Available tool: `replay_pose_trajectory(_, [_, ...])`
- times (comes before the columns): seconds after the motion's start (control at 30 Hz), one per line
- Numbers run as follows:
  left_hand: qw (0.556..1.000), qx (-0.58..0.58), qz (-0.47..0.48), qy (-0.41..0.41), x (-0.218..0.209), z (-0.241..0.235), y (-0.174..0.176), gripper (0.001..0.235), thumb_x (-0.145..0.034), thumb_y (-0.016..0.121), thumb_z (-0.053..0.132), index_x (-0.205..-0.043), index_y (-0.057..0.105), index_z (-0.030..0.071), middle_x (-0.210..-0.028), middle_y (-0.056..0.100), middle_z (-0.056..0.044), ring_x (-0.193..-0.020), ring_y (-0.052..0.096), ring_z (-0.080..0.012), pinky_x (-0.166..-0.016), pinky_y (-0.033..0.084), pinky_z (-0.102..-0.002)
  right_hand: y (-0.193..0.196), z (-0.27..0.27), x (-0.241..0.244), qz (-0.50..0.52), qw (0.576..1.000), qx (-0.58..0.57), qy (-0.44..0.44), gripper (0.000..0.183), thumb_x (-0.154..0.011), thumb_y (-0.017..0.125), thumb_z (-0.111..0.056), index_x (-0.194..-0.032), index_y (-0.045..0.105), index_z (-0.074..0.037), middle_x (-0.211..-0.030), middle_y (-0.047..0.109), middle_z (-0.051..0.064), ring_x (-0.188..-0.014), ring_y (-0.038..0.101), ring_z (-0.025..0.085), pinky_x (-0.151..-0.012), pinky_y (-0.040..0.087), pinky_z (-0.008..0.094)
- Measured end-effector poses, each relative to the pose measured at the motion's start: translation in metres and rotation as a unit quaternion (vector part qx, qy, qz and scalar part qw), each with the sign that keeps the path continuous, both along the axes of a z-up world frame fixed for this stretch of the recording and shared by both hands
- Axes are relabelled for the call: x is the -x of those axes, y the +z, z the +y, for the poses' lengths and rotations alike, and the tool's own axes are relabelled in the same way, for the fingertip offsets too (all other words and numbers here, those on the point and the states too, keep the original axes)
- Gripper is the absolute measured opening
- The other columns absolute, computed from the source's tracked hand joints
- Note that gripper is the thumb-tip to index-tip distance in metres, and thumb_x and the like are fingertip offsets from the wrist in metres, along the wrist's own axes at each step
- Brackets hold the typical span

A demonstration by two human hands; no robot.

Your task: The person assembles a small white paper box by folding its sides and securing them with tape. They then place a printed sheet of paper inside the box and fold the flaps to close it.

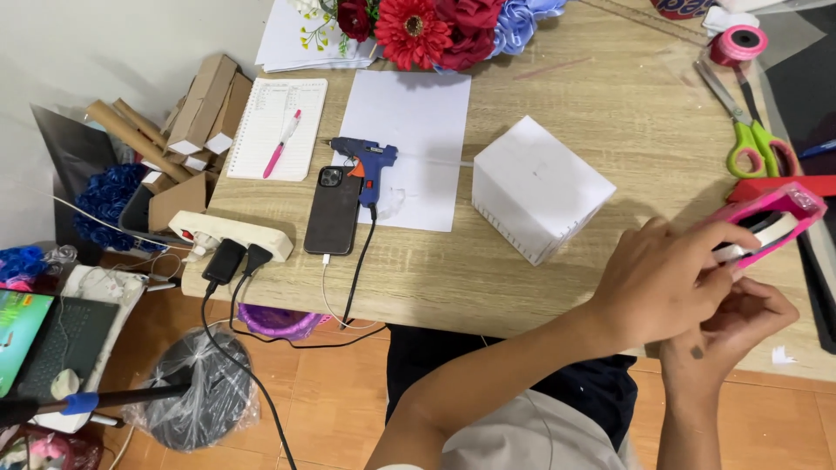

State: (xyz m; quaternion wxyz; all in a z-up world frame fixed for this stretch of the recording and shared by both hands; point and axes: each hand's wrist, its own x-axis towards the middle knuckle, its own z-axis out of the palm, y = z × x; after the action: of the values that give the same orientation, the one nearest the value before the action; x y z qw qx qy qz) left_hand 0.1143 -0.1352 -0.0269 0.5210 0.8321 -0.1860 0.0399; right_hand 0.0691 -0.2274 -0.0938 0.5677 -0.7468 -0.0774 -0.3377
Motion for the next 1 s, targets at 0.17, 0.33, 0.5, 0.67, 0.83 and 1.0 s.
replay_pose_trajectory(0.17, [0.998, -0.012, 0.066, -0.015, 0.02, 0.022, -0.008, 0.034, -0.097, 0.051, 0.032, -0.129, 0.059, 0.022, -0.083, 0.078, 0.0, -0.093, 0.07, -0.0356, -0.087, 0.053, -0.047, -0.01, -0.009, -0.001, 0.01, 0.998, 0.058, -0.006, 0.031, -0.117, 0.046, 0.003, -0.141, 0.028, -0.001, -0.127, 0.038, 0.027, -0.112, 0.047, 0.034, -0.093, 0.045, 0.04])
replay_pose_trajectory(0.33, [0.995, -0.039, 0.088, 0.004, 0.02, 0.023, -0.021, 0.057, -0.093, 0.047, 0.044, -0.14, 0.062, 0.015, -0.084, 0.076, 0.001, -0.109, 0.064, -0.0408, -0.084, 0.053, -0.053, -0.016, -0.018, 0.0, 0.016, 0.989, 0.142, -0.042, 0.026, -0.121, 0.054, -0.013, -0.136, 0.051, 0.008, -0.129, 0.043, 0.025, -0.11, 0.049, 0.032, -0.087, 0.039, 0.038])
replay_pose_trajectory(0.5, [0.99, -0.061, -0.072, 0.101, 0.015, 0.015, -0.047, 0.034, -0.09, 0.061, 0.032, -0.11, 0.076, 0.01, -0.072, 0.072, -0.017, -0.081, 0.067, -0.0418, -0.082, 0.051, -0.052, -0.021, -0.021, 0.001, 0.008, 0.983, 0.173, -0.053, 0.014, -0.122, 0.059, 0.004, -0.134, 0.06, 0.01, -0.126, 0.047, 0.025, -0.114, 0.049, 0.032, -0.08, 0.041, 0.036])
replay_pose_trajectory(0.67, [0.986, -0.04, -0.104, 0.124, 0.018, 0.013, -0.044, 0.022, -0.092, 0.062, 0.022, -0.073, 0.066, 0.011, -0.059, 0.062, -0.011, -0.072, 0.06, -0.0397, -0.079, 0.047, -0.051, -0.022, -0.021, 0.003, -0.002, 0.985, 0.169, -0.044, 0.037, -0.103, 0.047, 0.019, -0.136, 0.061, 0.011, -0.125, 0.047, 0.027, -0.115, 0.048, 0.034, -0.086, 0.042, 0.037])
replay_pose_trajectory(0.83, [0.988, -0.045, -0.074, 0.125, 0.018, 0.016, -0.039, 0.018, -0.09, 0.061, 0.024, -0.08, 0.069, 0.013, -0.064, 0.066, -0.01, -0.078, 0.065, -0.0406, -0.074, 0.051, -0.052, -0.021, -0.019, 0.003, -0.005, 0.985, 0.166, -0.045, 0.03, -0.111, 0.05, 0.015, -0.138, 0.062, 0.01, -0.125, 0.045, 0.026, -0.111, 0.049, 0.032, -0.086, 0.042, 0.037])
replay_pose_trajectory(1.0, [0.999, 0.022, 0.037, 0.022, 0.026, 0.031, -0.009, 0.017, -0.084, 0.058, 0.035, -0.082, 0.069, 0.021, -0.072, 0.074, 0.0, -0.072, 0.073, -0.028, -0.068, 0.052, -0.041, -0.019, -0.012, 0.004, -0.028, 0.987, 0.151, -0.035, 0.027, -0.112, 0.049, 0.013, -0.138, 0.051, 0.005, -0.125, 0.041, 0.023, -0.106, 0.044, 0.031, -0.089, 0.039, 0.04])
